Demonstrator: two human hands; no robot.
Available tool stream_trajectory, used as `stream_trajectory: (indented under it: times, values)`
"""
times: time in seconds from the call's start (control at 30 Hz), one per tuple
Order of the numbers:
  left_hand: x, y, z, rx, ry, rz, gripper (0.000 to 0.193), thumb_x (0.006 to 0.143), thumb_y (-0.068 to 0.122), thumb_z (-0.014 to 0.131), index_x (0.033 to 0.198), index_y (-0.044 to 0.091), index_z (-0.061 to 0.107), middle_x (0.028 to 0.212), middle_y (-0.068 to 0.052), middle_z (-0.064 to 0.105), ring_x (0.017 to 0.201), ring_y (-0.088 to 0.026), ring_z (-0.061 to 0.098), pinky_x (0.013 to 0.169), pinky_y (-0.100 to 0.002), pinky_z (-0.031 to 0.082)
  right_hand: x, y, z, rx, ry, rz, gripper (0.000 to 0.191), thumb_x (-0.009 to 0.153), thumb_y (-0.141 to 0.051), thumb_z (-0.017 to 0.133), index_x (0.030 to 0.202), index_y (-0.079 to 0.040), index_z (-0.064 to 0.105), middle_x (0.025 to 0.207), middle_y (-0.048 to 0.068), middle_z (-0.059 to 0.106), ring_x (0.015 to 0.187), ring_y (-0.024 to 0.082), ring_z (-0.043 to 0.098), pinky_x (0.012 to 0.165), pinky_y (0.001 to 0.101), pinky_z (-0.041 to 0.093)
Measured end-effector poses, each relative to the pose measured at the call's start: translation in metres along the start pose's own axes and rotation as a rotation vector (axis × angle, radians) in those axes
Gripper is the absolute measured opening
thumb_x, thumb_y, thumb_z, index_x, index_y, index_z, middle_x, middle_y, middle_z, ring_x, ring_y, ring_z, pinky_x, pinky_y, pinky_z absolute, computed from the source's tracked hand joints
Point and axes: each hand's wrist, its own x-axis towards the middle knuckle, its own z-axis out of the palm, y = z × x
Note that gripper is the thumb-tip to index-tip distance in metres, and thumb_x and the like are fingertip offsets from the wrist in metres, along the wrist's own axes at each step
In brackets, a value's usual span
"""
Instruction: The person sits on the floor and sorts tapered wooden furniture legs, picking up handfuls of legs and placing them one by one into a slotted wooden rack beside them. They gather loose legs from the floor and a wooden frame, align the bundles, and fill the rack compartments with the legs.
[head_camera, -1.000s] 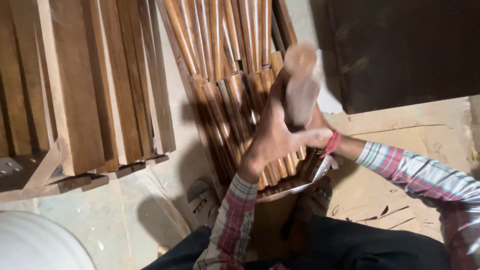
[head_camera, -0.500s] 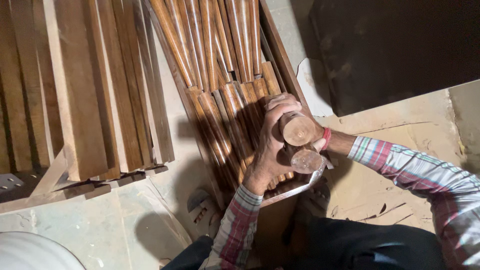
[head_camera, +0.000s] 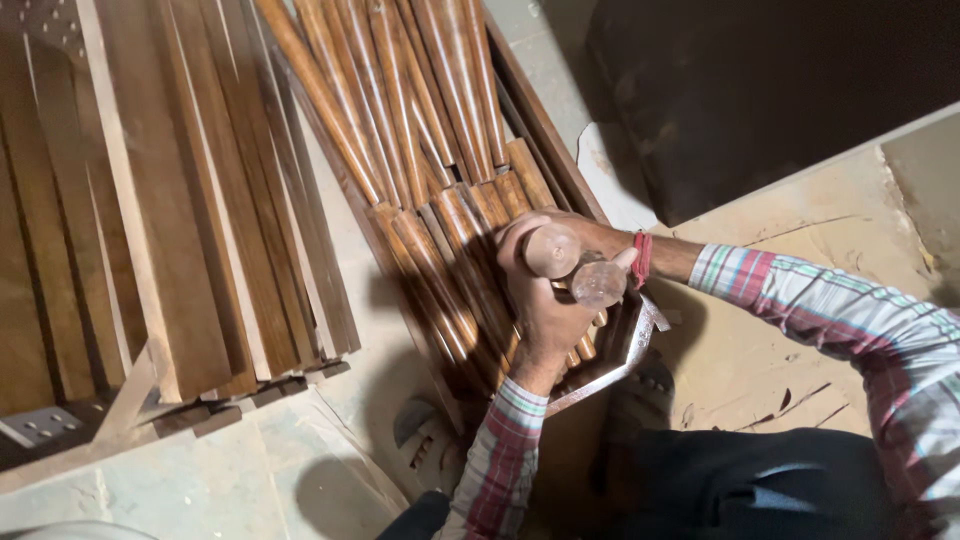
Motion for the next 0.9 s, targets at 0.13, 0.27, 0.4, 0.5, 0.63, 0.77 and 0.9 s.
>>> stream_trajectory:
  times: [0.13, 0.27, 0.4, 0.5, 0.63, 0.77, 0.9]
  values:
    - [-0.002, 0.002, 0.004, 0.026, 0.018, 0.005, 0.1, 0.075, 0.036, 0.098, 0.143, 0.004, 0.032, 0.135, -0.016, 0.044, 0.132, -0.029, 0.052, 0.117, -0.046, 0.05, -0.001, 0.001, -0.001, 0.007, 0.008, -0.012, 0.076, 0.071, -0.035, 0.081, 0.137, -0.006, 0.058, 0.138, 0.012, 0.06, 0.134, 0.028, 0.054, 0.117, 0.0426, 0.042]
    - [-0.006, -0.002, 0.008, -0.017, 0.02, 0.005, 0.103, 0.075, 0.037, 0.097, 0.145, 0.005, 0.028, 0.134, -0.015, 0.042, 0.132, -0.029, 0.052, 0.118, -0.046, 0.05, -0.002, 0.001, -0.005, 0.011, 0.0, -0.021, 0.077, 0.07, -0.038, 0.082, 0.136, -0.007, 0.059, 0.139, 0.012, 0.061, 0.135, 0.028, 0.053, 0.118, 0.0434, 0.04]
    - [-0.01, -0.004, 0.009, 0.0, 0.015, 0.022, 0.108, 0.072, 0.04, 0.097, 0.146, 0.005, 0.027, 0.134, -0.015, 0.043, 0.132, -0.029, 0.051, 0.12, -0.047, 0.049, -0.004, 0.004, -0.01, 0.012, -0.011, -0.002, 0.078, 0.069, -0.042, 0.083, 0.135, -0.008, 0.061, 0.14, 0.012, 0.061, 0.137, 0.029, 0.052, 0.12, 0.0441, 0.039]
    - [-0.013, -0.003, 0.008, -0.026, -0.024, -0.006, 0.108, 0.073, 0.04, 0.098, 0.147, 0.005, 0.027, 0.136, -0.015, 0.042, 0.135, -0.029, 0.05, 0.122, -0.047, 0.048, -0.005, 0.01, -0.011, 0.015, -0.028, 0.003, 0.079, 0.068, -0.044, 0.084, 0.135, -0.009, 0.062, 0.141, 0.012, 0.061, 0.139, 0.029, 0.052, 0.122, 0.0447, 0.037]
    - [-0.012, -0.004, 0.008, -0.042, -0.022, -0.025, 0.109, 0.068, 0.038, 0.099, 0.146, 0.006, 0.029, 0.136, -0.014, 0.041, 0.135, -0.029, 0.049, 0.121, -0.048, 0.049, -0.001, 0.016, -0.012, -0.003, -0.009, 0.013, 0.08, 0.067, -0.048, 0.085, 0.134, -0.01, 0.064, 0.142, 0.011, 0.061, 0.14, 0.03, 0.051, 0.124, 0.0455, 0.036]
    - [-0.009, -0.007, 0.006, -0.065, -0.025, 0.034, 0.104, 0.067, 0.031, 0.1, 0.142, 0.007, 0.032, 0.136, -0.012, 0.04, 0.135, -0.027, 0.047, 0.118, -0.046, 0.049, 0.01, 0.013, -0.018, 0.06, 0.043, -0.164, 0.087, 0.062, -0.054, 0.079, 0.135, -0.01, 0.062, 0.14, 0.008, 0.063, 0.135, 0.026, 0.055, 0.122, 0.0455, 0.035]
    - [-0.008, -0.006, 0.0, -0.058, -0.064, 0.07, 0.102, 0.067, 0.027, 0.101, 0.139, 0.008, 0.032, 0.137, -0.012, 0.04, 0.134, -0.027, 0.046, 0.115, -0.045, 0.049, 0.013, -0.003, -0.024, -0.022, 0.062, 0.001, 0.06, 0.082, -0.043, 0.076, 0.131, -0.01, 0.068, 0.134, 0.008, 0.07, 0.133, 0.027, 0.061, 0.118, 0.0446, 0.043]
